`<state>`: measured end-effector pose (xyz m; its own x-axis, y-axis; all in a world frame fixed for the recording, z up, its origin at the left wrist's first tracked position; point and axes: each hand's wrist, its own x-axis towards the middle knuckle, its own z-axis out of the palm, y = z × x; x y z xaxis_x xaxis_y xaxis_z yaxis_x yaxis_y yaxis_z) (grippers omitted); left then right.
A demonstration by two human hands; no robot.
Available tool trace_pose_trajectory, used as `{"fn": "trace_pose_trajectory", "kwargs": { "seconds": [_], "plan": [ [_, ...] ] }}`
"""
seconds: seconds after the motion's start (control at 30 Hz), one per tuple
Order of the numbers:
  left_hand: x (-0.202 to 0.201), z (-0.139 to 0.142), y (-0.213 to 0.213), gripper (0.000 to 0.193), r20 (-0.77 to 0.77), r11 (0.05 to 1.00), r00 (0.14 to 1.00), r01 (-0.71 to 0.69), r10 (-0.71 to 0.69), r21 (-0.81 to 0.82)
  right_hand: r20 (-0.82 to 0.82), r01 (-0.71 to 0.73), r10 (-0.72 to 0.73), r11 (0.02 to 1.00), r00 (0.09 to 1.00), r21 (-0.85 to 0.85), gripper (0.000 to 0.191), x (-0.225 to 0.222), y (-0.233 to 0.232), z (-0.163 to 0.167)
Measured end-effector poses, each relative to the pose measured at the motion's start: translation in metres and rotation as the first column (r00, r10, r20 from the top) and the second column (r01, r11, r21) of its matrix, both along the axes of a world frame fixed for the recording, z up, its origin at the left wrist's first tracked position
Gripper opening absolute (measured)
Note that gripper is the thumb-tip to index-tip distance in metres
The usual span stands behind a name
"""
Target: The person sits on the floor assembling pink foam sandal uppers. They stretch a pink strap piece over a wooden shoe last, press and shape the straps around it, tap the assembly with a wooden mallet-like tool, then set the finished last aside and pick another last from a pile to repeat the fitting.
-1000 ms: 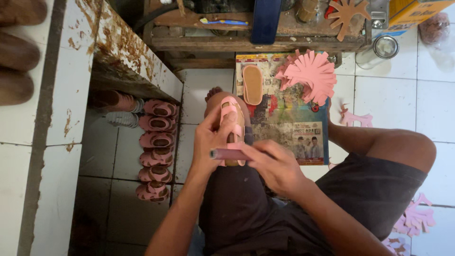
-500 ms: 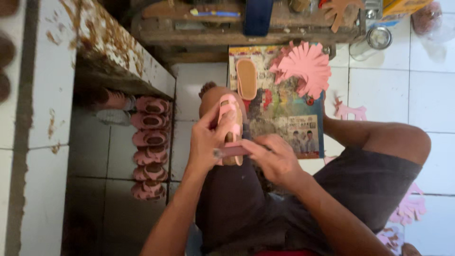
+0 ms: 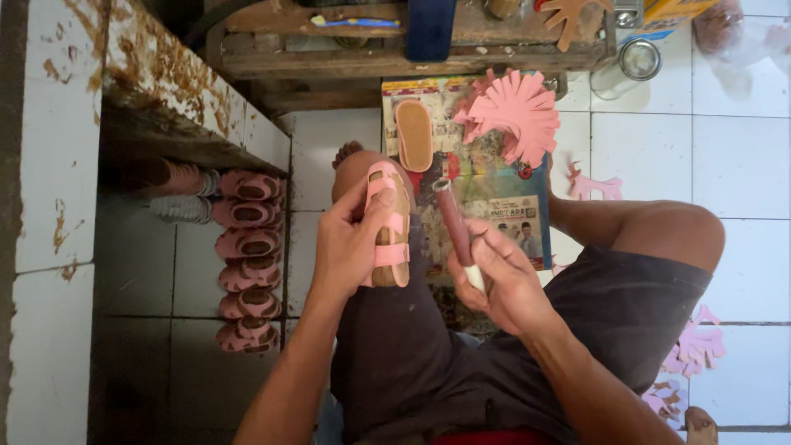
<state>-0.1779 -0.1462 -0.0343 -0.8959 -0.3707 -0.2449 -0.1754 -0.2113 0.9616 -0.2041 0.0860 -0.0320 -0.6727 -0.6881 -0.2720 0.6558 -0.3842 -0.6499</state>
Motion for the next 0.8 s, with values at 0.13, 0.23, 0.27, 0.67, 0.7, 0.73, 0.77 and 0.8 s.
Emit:
{"fn": "trace_pose_trajectory", "kwargs": {
  "seconds": [0.13,0.23,0.27,0.67,0.7,0.73,0.77,0.8],
  "plan": [
    [0.002,-0.003,-0.001,0.047,-0.002,0.999,1.000,-0.011,0.011,-0.037,-0.318,0.048,0.007,0.985,0.948,0.165,0.036,0.003,-0.010,0.006],
    [0.003,-0.005,-0.002,0.047,-0.048,1.000,0.999,-0.003,0.001,-0.030,-0.796,0.242,0.203,0.884,0.570,0.399,0.035,0.009,-0.017,-0.001],
    [0.003,-0.005,-0.002,0.047,-0.074,1.000,0.997,0.011,-0.011,0.000,-0.899,0.304,0.253,0.879,0.356,0.368,0.037,0.009,-0.019,-0.005],
    [0.006,-0.007,-0.002,0.046,-0.028,0.998,1.000,0.012,-0.014,-0.061,-0.947,0.503,0.321,0.814,0.029,0.291,0.038,0.004,-0.014,-0.021],
    [0.006,-0.006,-0.003,0.047,-0.013,0.998,1.000,0.015,-0.016,-0.060,-0.953,0.468,0.300,0.846,-0.025,0.255,0.038,0.003,-0.016,-0.021],
    [0.006,-0.006,-0.003,0.047,-0.015,0.998,1.000,0.023,-0.024,-0.066,-0.945,0.472,0.328,0.831,0.012,0.295,0.038,0.001,-0.017,-0.021],
    [0.006,-0.006,-0.004,0.048,-0.028,0.997,0.999,0.031,-0.033,-0.077,-0.936,0.480,0.351,0.815,0.039,0.325,0.037,-0.002,-0.019,-0.021],
    [0.006,-0.006,-0.005,0.048,-0.023,0.995,0.999,0.038,-0.041,-0.091,-0.925,0.483,0.374,0.799,0.068,0.359,0.037,-0.006,-0.017,-0.020]
  ]
}}
